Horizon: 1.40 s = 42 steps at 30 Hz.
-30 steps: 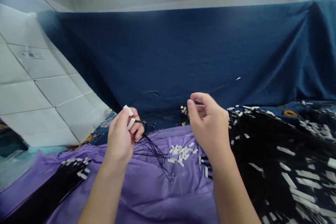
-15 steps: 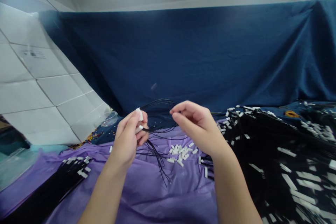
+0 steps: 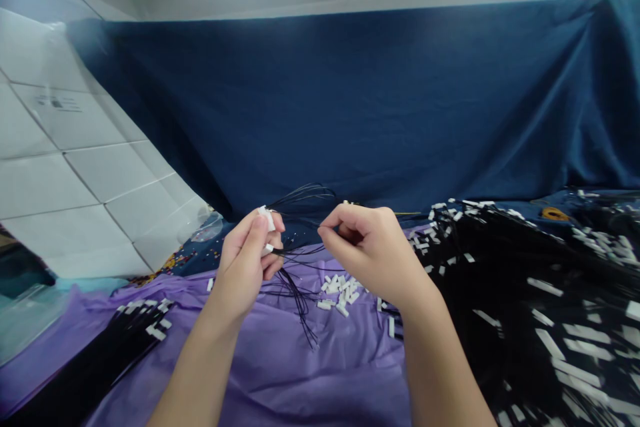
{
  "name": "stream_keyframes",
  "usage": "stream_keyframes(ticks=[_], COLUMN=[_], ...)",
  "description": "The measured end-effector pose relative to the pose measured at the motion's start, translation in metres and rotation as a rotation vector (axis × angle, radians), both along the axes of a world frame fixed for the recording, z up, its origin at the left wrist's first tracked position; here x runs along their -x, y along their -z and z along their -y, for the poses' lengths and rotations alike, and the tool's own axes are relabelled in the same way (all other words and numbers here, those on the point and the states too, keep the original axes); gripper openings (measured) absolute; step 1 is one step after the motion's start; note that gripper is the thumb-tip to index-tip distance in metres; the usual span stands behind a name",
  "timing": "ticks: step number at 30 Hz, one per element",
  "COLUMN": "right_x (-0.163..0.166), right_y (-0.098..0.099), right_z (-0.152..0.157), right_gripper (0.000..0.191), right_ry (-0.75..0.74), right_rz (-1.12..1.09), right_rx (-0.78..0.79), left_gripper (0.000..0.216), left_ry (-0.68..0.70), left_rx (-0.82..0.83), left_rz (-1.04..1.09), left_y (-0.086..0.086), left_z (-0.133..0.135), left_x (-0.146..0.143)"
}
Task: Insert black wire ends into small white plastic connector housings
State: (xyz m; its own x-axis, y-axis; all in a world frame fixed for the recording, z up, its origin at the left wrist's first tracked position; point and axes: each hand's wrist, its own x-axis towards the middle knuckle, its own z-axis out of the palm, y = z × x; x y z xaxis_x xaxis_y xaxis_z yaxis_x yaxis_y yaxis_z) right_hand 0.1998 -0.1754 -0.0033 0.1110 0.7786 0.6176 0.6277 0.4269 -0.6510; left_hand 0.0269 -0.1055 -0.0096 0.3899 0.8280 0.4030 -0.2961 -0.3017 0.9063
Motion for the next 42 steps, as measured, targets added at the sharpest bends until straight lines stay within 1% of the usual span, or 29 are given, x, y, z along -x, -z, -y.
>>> stream_keyframes(ticks=[7,11,13,18,22,25,27,30,33,37,39,42], right_x=[0.001,0.002,0.003,0.006,0.005,0.004,0.004,0.004,0.007,0.013,0.014,0.015], right_y=[0.000,-0.001,-0.002,-0.003,-0.004,-0.005,-0.004,-0.003,-0.002,-0.002,-0.002,-0.003], right_z=[0.003,0.005,0.007,0.010,0.011,0.010,0.009,0.006,0.002,0.000,0.001,0.002], right_gripper=[0.013,0.011,0.011,0.011,0.012,0.012,0.011,0.011,0.008,0.008,0.006,0.005], right_ry=[0.039,0.086,0.111,0.128,0.093,0.025,0.014,0.063,0.113,0.128,0.112,0.033], right_rz=[0.053,0.087,0.104,0.153,0.197,0.206,0.188,0.146,0.152,0.165,0.157,0.128], right_rx=[-0.054,-0.100,-0.142,-0.301,-0.356,-0.357,-0.365,-0.391,-0.457,-0.501,-0.503,-0.504], left_gripper=[0.039,0.039,0.039,0.038,0.038,0.038,0.038,0.038,0.038,0.037,0.037,0.037], left_ry=[-0.025,-0.023,-0.025,-0.008,0.010,0.054,0.091,0.145,0.209,0.266,0.286,0.314], left_rx=[-0.010,-0.019,-0.018,-0.004,0.011,0.025,0.029,0.026,0.034,0.029,0.023,0.024], left_rz=[-0.010,-0.017,-0.016,-0.014,-0.019,-0.030,-0.038,-0.066,-0.092,-0.115,-0.107,-0.107], left_y=[0.001,0.002,0.002,0.000,-0.002,-0.003,-0.003,-0.003,-0.003,-0.002,-0.002,-0.001], left_z=[-0.001,-0.001,-0.001,0.000,0.000,-0.001,-0.002,-0.001,0.001,0.002,0.002,0.002], left_x=[-0.002,-0.002,-0.001,0.000,0.001,0.003,0.005,0.007,0.008,0.009,0.010,0.010])
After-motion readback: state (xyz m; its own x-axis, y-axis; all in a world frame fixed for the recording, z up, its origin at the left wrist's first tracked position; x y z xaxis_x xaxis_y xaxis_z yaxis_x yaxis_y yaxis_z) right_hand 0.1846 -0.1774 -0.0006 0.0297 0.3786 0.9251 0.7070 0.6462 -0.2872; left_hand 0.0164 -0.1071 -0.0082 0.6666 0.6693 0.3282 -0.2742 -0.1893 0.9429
